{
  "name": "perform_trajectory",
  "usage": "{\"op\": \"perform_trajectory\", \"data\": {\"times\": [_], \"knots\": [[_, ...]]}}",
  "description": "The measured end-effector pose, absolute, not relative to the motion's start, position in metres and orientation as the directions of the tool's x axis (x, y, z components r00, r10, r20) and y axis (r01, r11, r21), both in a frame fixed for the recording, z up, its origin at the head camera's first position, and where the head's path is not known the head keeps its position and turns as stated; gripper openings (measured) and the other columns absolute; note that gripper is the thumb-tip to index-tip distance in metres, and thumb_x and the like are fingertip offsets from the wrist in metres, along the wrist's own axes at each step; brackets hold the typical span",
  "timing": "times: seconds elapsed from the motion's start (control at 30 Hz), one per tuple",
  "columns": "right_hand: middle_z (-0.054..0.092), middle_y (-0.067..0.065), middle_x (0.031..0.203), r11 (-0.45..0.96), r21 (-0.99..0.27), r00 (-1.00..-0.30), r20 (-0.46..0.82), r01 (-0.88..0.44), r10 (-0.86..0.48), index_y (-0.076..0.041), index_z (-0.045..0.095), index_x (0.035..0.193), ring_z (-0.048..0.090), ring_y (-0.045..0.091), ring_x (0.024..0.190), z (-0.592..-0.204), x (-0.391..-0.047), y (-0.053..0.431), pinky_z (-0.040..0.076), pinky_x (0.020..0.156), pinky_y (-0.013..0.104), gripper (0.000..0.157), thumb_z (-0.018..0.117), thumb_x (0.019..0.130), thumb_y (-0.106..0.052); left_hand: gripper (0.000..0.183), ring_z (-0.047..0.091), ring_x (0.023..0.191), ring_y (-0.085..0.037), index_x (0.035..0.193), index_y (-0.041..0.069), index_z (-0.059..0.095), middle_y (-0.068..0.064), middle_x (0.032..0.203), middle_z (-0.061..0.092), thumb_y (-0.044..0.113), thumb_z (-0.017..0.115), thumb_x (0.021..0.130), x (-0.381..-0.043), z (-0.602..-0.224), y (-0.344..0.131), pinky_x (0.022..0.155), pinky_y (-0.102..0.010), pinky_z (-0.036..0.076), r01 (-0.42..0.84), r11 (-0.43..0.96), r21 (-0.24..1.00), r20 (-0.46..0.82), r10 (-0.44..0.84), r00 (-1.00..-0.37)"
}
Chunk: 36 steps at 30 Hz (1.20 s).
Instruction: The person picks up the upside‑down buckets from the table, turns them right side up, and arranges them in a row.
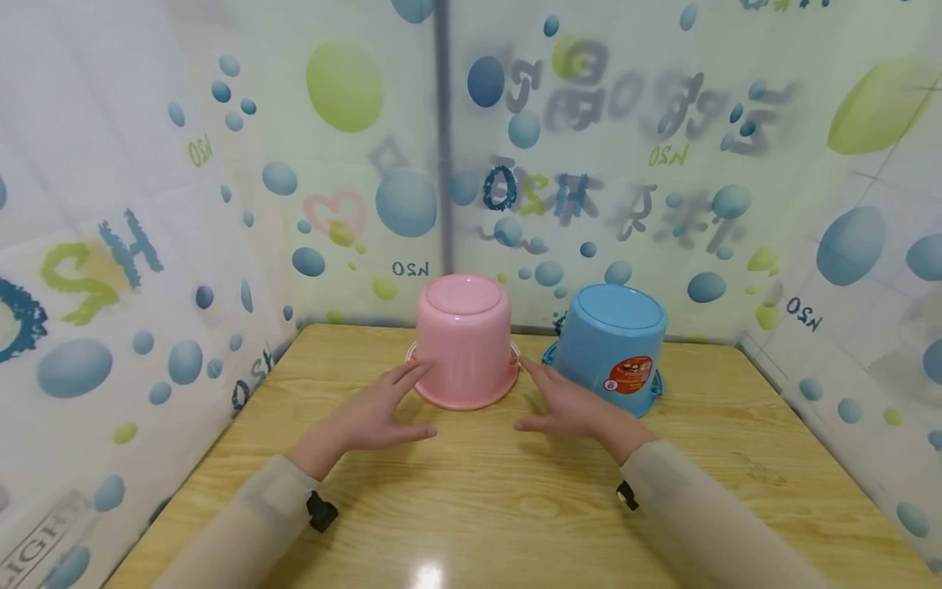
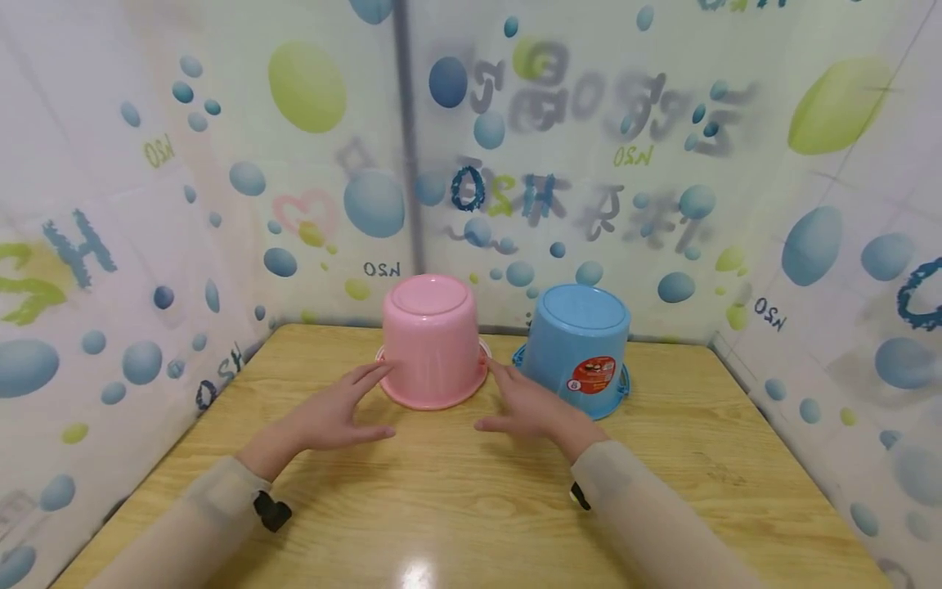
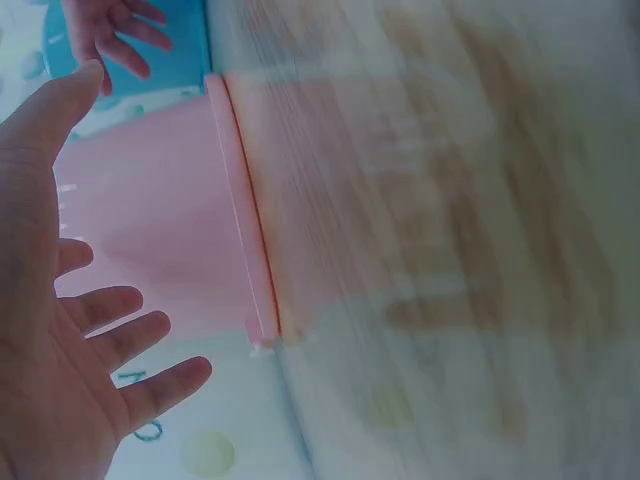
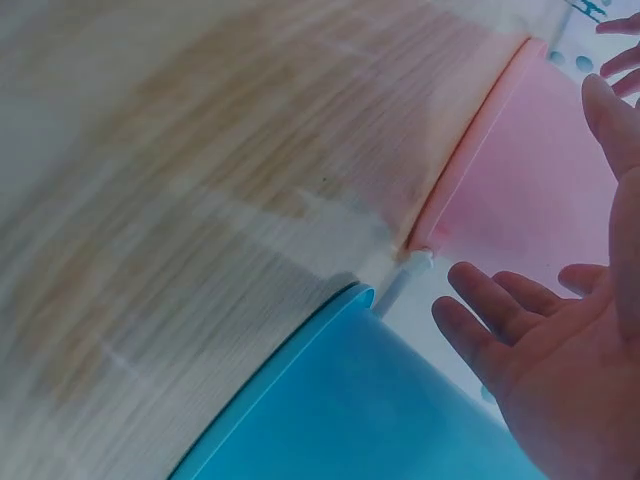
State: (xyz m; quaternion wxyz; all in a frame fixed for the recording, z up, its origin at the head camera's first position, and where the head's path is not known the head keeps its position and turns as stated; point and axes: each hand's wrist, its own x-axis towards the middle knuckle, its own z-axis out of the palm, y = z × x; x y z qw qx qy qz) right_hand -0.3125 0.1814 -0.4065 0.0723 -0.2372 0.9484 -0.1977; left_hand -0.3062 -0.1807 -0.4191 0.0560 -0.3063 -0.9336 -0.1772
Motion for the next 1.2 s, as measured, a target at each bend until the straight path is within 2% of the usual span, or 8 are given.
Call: {"op": "perform_trajectory", "data": {"times": [0.13,0.23,0.37,0.57,0.8,1.03,1.2], "knots": [[0.016,0.018,0.169,0.815,-0.421,-0.884,-0.060,-0.399,-0.464,-0.038,-0.007,0.163,0.027,0.038,0.153,-0.408,-0.323,0.175,0.035,0.119,0.057,0.112,0.072,0.088,-0.060,0.110,0.038,0.147,-0.038,0.165,0.032,0.011,-0.016,0.164,0.029,0.076,0.067,0.082,-0.317,-0.422,-0.191,0.112,-0.058,0.043,0.548,0.776,0.313,0.170,0.522,-0.836],[0.016,0.018,0.169,0.822,-0.419,-0.889,-0.069,-0.385,-0.452,-0.034,-0.007,0.164,0.026,0.038,0.154,-0.410,-0.330,0.172,0.034,0.119,0.057,0.114,0.073,0.088,-0.059,0.113,0.035,0.148,-0.040,0.165,0.033,0.004,-0.017,0.167,0.025,0.072,0.070,0.083,-0.327,-0.425,-0.196,0.114,-0.059,0.040,0.512,0.796,0.323,0.126,0.499,-0.857],[0.014,0.020,0.169,0.831,-0.428,-0.899,-0.086,-0.355,-0.429,-0.025,-0.003,0.165,0.021,0.039,0.155,-0.413,-0.339,0.167,0.029,0.122,0.058,0.116,0.075,0.087,-0.058,0.115,0.032,0.149,-0.046,0.165,0.028,-0.003,-0.020,0.167,0.021,0.068,0.070,0.085,-0.341,-0.429,-0.200,0.115,-0.063,0.036,0.464,0.826,0.319,0.073,0.467,-0.881],[0.013,0.021,0.169,0.849,-0.422,-0.912,-0.109,-0.318,-0.396,-0.023,-0.004,0.165,0.021,0.040,0.155,-0.418,-0.347,0.161,0.027,0.122,0.058,0.117,0.075,0.086,-0.058,0.112,0.028,0.150,-0.047,0.166,0.023,0.002,-0.024,0.166,0.023,0.067,0.068,0.087,-0.355,-0.430,-0.201,0.119,-0.065,0.026,0.416,0.852,0.318,0.008,0.436,-0.900],[0.015,0.020,0.169,0.873,-0.387,-0.922,-0.120,-0.298,-0.368,-0.025,-0.004,0.165,0.023,0.042,0.154,-0.423,-0.354,0.158,0.027,0.121,0.061,0.117,0.075,0.086,-0.059,0.107,0.023,0.153,-0.044,0.166,0.022,0.002,-0.024,0.166,0.024,0.065,0.064,0.091,-0.360,-0.430,-0.198,0.123,-0.067,0.012,0.404,0.863,0.303,-0.028,0.432,-0.902],[0.013,0.015,0.171,0.879,-0.370,-0.917,-0.140,-0.302,-0.374,-0.030,-0.006,0.165,0.017,0.039,0.156,-0.426,-0.357,0.157,0.023,0.123,0.061,0.114,0.072,0.088,-0.061,0.106,0.022,0.153,-0.044,0.166,0.022,-0.001,-0.024,0.166,0.024,0.068,0.060,0.092,-0.361,-0.431,-0.196,0.121,-0.070,0.011,0.403,0.858,0.318,-0.055,0.441,-0.896],[0.008,0.015,0.171,0.855,-0.406,-0.905,-0.130,-0.323,-0.404,-0.027,-0.007,0.164,0.014,0.038,0.157,-0.427,-0.356,0.156,0.022,0.124,0.059,0.115,0.072,0.088,-0.060,0.105,0.018,0.155,-0.042,0.165,0.025,-0.004,-0.019,0.169,0.017,0.068,0.059,0.092,-0.362,-0.434,-0.196,0.121,-0.070,0.012,0.394,0.842,0.367,-0.068,0.447,-0.892]]}}
